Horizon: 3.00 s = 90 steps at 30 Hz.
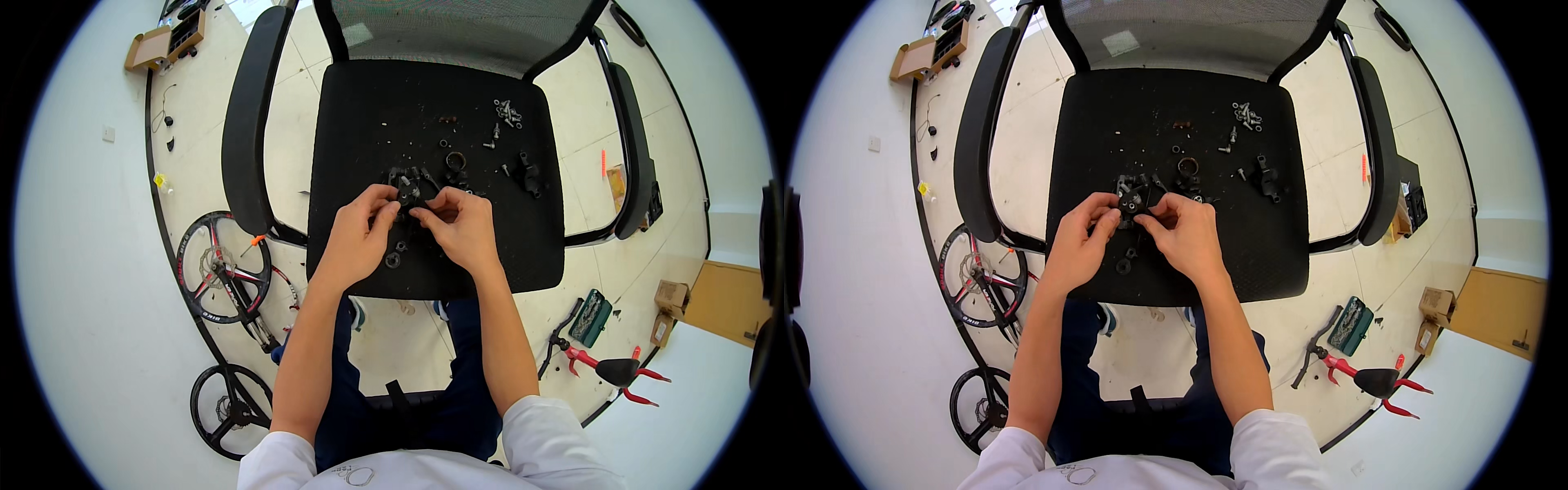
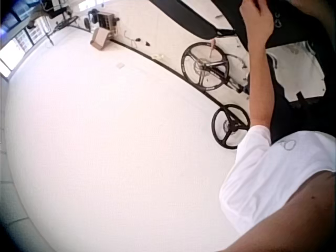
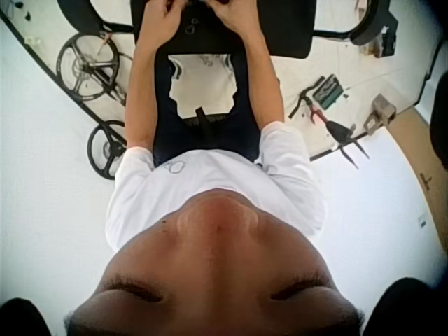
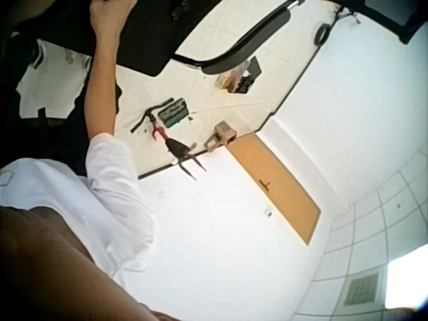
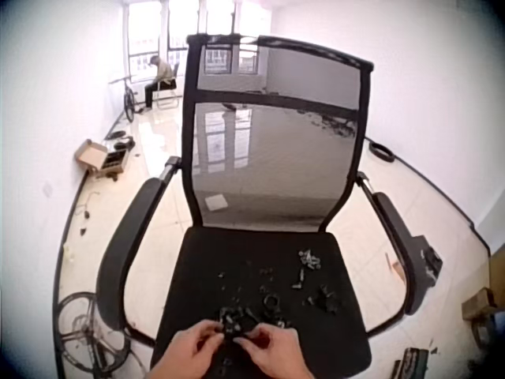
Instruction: The person sits on the floor and assembles small mechanical components on a black office chair. They repeatedly pick up, connect, and separate small parts, including a cylindrical housing and a chain-like assembly, using only their hands.
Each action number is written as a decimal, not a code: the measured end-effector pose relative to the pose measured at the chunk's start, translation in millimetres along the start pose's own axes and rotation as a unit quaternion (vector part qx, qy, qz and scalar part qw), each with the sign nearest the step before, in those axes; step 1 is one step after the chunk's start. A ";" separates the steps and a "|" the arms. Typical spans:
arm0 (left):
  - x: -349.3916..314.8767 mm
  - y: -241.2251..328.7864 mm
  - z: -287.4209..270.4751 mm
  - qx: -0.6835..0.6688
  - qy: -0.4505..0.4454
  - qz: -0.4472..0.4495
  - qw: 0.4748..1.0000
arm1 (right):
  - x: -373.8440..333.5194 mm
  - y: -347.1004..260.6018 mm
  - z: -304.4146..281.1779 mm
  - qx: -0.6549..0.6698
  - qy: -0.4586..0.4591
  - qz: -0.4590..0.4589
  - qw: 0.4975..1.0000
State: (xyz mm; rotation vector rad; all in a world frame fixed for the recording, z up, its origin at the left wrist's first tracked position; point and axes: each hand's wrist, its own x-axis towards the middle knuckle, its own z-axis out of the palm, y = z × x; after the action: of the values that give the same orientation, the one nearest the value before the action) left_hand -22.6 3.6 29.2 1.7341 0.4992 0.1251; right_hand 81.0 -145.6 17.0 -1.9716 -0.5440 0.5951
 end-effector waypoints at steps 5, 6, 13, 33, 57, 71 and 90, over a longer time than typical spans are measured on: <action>-0.1 -5.4 -0.2 0.041 0.010 0.008 0.999 | -0.4 1.9 4.1 0.153 -0.044 0.019 0.987; -0.3 -6.1 -1.1 0.045 0.009 0.014 0.999 | -0.5 1.1 2.3 0.125 -0.063 0.020 0.990; -0.1 1.9 -6.9 0.072 -0.002 0.009 0.997 | -2.0 -0.9 2.4 0.092 -0.027 -0.010 0.995; -4.0 4.2 7.3 0.189 0.060 0.096 0.975 | 6.3 3.2 -10.3 0.255 -0.141 0.096 0.952; -7.1 9.7 0.2 0.181 0.071 0.092 0.977 | 1.2 -6.9 -20.6 0.330 -0.198 0.134 0.913; -7.2 3.2 -5.4 0.176 0.077 0.159 0.968 | 0.6 -10.5 -8.9 0.242 -0.080 0.099 0.962; 1.5 -0.2 -1.4 0.179 0.074 0.113 0.975 | -2.8 -13.4 -11.2 0.250 -0.147 0.160 0.944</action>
State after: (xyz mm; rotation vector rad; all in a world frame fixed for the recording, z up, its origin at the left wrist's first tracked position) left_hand -21.8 5.5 29.0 2.1442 0.4508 0.3455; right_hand 84.0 -149.1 34.0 -1.4978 -0.2132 1.1253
